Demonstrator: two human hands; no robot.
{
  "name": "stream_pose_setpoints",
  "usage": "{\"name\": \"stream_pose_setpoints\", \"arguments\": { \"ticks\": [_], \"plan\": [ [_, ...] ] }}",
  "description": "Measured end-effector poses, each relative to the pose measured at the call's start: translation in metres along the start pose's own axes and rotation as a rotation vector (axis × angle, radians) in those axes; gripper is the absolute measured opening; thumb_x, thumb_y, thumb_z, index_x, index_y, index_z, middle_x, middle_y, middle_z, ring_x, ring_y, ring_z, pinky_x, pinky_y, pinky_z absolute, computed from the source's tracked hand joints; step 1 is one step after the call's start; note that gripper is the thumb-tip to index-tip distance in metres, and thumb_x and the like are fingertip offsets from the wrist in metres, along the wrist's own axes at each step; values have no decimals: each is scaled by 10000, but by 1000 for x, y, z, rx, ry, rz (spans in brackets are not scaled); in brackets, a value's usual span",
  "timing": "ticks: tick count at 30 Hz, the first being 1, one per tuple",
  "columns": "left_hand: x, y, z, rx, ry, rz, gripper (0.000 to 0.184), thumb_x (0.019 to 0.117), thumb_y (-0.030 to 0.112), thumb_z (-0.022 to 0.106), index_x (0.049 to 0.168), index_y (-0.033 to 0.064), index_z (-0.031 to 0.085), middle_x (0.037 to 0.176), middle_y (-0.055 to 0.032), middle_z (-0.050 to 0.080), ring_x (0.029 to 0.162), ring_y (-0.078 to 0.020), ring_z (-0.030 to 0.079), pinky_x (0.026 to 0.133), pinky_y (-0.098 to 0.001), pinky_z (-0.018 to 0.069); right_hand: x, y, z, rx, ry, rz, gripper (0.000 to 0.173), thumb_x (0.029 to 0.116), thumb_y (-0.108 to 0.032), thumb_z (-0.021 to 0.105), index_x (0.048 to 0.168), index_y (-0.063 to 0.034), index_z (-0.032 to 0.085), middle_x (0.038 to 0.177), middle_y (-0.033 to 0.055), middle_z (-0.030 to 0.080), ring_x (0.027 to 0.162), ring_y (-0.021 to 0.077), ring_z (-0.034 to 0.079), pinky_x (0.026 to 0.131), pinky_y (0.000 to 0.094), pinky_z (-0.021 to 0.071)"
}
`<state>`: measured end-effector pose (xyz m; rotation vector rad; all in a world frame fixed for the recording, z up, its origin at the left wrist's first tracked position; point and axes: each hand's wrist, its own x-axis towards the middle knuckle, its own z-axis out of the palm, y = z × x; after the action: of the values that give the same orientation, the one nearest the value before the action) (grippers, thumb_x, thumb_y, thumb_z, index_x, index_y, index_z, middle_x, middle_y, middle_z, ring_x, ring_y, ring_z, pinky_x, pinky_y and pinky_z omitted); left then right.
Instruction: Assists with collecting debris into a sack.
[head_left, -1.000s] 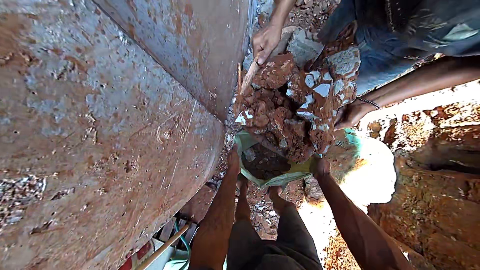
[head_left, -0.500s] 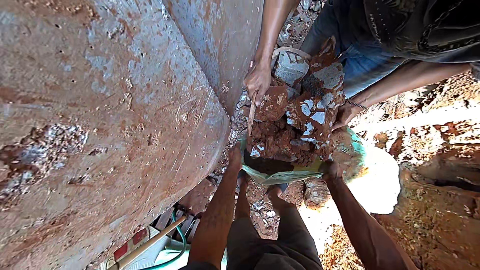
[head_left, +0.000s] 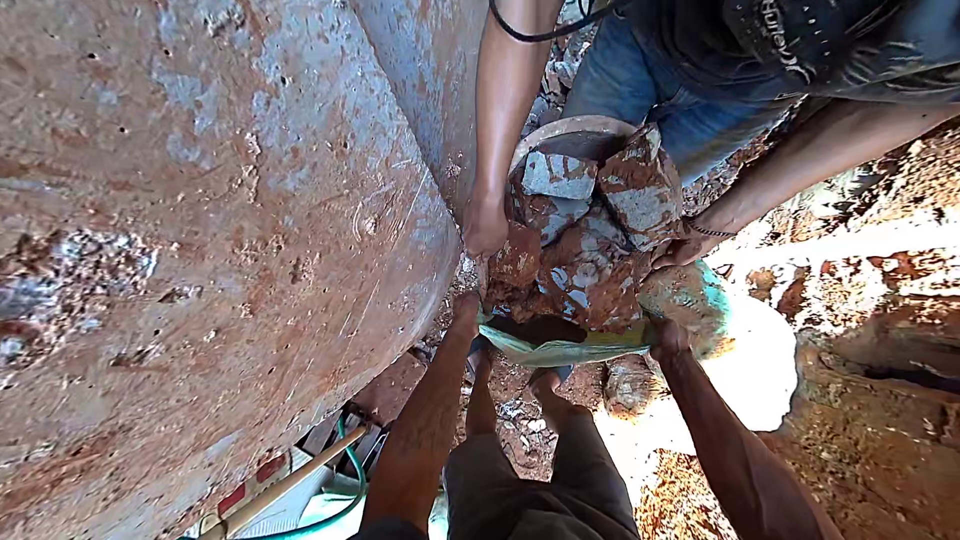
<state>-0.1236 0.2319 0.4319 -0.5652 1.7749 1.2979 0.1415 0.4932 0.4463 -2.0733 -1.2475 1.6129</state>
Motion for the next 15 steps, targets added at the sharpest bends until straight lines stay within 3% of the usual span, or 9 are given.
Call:
{"name": "stream_pose_setpoints", "arguments": {
  "ticks": [2, 5, 8, 10, 12, 15],
  "plan": [
    [1, -4, 0, 76, 35, 9, 353, 1102, 169, 423, 1285, -93, 573, 1298, -296, 564, 1170, -367, 561, 983, -533, 468, -10, 1, 15, -57, 54, -22, 236, 1061, -183, 516, 1132, 20, 613, 894, 109, 585, 731, 181, 557, 683, 398, 505],
    [7, -6, 12, 130, 70, 4, 383, 1109, 204, 417, 1276, -101, 578, 1331, -311, 547, 1224, -391, 540, 1016, -552, 449, -10, -2, 23, -227, 85, -44, 333, 1061, -207, 533, 1229, 63, 633, 1149, 241, 651, 1017, 322, 640, 909, 531, 513],
    [4, 2, 21, 306, 52, -2, 449, 1123, 283, 374, 1264, -77, 602, 1319, -297, 586, 1249, -392, 562, 1038, -559, 453, 8, -10, 8, -296, 103, -32, 413, 1061, -211, 521, 1329, 101, 562, 1333, 301, 583, 1222, 399, 584, 1024, 575, 479],
    [11, 5, 13, 342, 43, 39, 413, 1116, 257, 407, 1225, -79, 621, 1275, -290, 605, 1204, -386, 577, 1014, -548, 455, -3, -24, 29, -314, 140, -19, 395, 1051, -203, 544, 1325, 79, 579, 1343, 282, 588, 1242, 384, 581, 1049, 561, 463],
    [29, -9, 5, 344, 43, 125, 372, 1092, 231, 453, 1180, -75, 646, 1216, -289, 635, 1142, -384, 612, 976, -553, 490, -14, -21, 43, -434, 141, -105, 331, 1049, -240, 564, 1219, 14, 691, 1228, 246, 673, 1150, 359, 643, 1005, 559, 489],
    [23, 1, 0, 416, -29, 138, 394, 1099, 269, 463, 1218, -71, 623, 1227, -276, 628, 1165, -367, 599, 1001, -541, 468, -3, -20, 12, -714, 86, -166, 355, 1069, -247, 513, 1233, 11, 694, 1283, 266, 656, 1238, 414, 605, 1058, 620, 448]
  ]
}}
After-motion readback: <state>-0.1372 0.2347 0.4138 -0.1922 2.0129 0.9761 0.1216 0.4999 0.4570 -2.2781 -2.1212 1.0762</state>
